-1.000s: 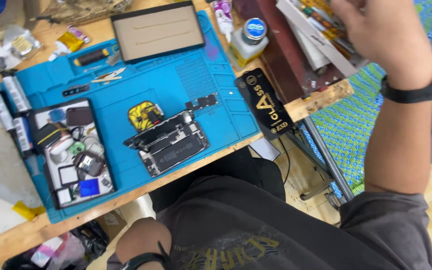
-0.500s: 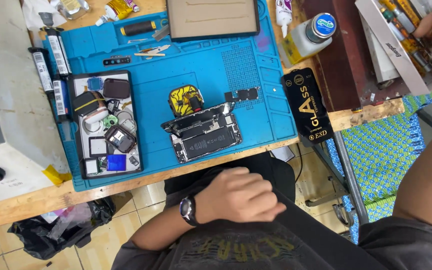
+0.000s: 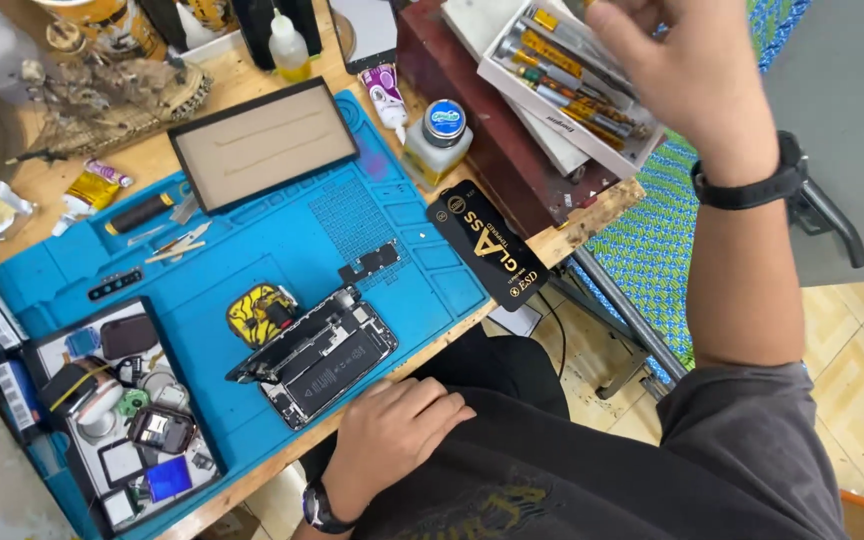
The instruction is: Repairing a smartphone by removing the battery and using a screwdriver on internal components
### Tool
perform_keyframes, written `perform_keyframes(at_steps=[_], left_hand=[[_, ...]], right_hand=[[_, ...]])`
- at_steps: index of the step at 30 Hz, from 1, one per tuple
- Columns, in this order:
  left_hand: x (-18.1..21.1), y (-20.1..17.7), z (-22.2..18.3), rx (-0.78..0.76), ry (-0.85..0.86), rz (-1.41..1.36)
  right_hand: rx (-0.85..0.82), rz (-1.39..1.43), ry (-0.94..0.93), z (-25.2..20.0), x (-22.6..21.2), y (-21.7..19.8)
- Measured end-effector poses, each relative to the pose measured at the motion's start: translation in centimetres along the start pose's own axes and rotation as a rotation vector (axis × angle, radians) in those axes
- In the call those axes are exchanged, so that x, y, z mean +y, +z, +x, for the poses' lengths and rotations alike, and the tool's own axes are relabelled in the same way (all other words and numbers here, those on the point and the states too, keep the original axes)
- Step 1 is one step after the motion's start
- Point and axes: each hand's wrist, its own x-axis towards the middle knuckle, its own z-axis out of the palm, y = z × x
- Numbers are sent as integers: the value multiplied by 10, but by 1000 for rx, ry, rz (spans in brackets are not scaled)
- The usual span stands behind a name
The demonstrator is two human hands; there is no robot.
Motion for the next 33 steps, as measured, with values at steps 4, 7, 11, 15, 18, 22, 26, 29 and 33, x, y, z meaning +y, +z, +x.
perform_keyframes(at_steps=[4, 7, 11, 15, 18, 22, 26, 29, 33], left_hand=[[0, 9, -8, 33, 16, 74], [0, 11, -8, 33, 0, 39], [2, 8, -2, 51, -27, 0], [5, 2, 4, 57, -35, -28], [8, -1, 9, 64, -47, -35], [8, 3, 4, 55, -77, -61], [9, 2, 6, 68, -84, -60], [10, 1, 6, 59, -100, -63], [10, 2, 7, 68, -96, -63]], right_hand=[[-98, -124, -49, 5, -15, 7], [-62, -157, -20, 1, -16, 0], [16, -85, -81, -5, -20, -17], [-70, -166, -5, -2, -13, -13], [-206, -211, 20, 0, -3, -4], [-213, -131, 8, 1, -4, -4], [-118, -107, -14, 2, -18, -5], [-118, -112, -92, 4, -24, -3], [-200, -120, -127, 8, -25, 3]])
